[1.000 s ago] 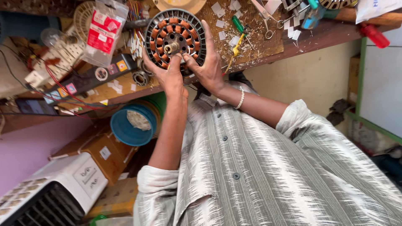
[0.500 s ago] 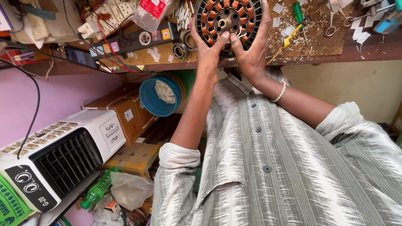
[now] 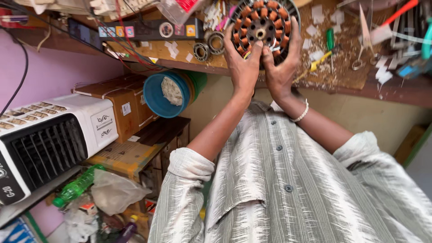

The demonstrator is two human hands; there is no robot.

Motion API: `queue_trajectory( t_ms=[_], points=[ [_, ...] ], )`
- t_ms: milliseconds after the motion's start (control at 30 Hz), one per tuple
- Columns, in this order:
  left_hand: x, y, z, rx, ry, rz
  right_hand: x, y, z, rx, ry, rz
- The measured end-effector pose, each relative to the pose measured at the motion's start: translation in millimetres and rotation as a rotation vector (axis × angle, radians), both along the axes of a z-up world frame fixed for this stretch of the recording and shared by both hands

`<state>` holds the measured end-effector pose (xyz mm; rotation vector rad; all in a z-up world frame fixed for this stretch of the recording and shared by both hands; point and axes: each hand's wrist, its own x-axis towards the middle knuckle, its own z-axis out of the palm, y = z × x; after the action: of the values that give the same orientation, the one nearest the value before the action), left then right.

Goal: The person works on a circular electrical component, likely a stator, by stripping wire ends, inserting them into slots, and securing them with white tape. They use scissors to cut tape and a red wire to connect or test the component.

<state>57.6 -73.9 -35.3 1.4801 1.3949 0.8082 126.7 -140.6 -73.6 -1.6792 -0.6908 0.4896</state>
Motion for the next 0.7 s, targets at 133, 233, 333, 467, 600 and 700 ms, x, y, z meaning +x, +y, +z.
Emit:
queue_trajectory(
  t_ms=[133, 233, 333, 467, 600, 700],
  points=[
    [-6, 11, 5, -0.111, -0.084, -0.016, 3, 5, 9, 0.095, 0.055, 0.016],
    [-3, 6, 0, -0.195, -0.183, -0.026, 4, 4, 1, 0.063, -0.018, -0.017],
    [-12, 3, -6, -0.314, -0.506, -0.028, -4, -2, -7, -0.025, -0.069, -0.036],
    [-5, 7, -6, -0.252, -0.4, 0.016, -5, -2, -2, -0.018, -0.044, -0.052],
    [-2, 13, -4, -0.323, -0.363, 0.077, -8, 5, -1, -0.01, -0.052, -0.073],
    [-10, 16, 11, -0.337, -0.303, -0.047, -8, 1, 12, -0.059, -0.111, -0.043]
  ],
)
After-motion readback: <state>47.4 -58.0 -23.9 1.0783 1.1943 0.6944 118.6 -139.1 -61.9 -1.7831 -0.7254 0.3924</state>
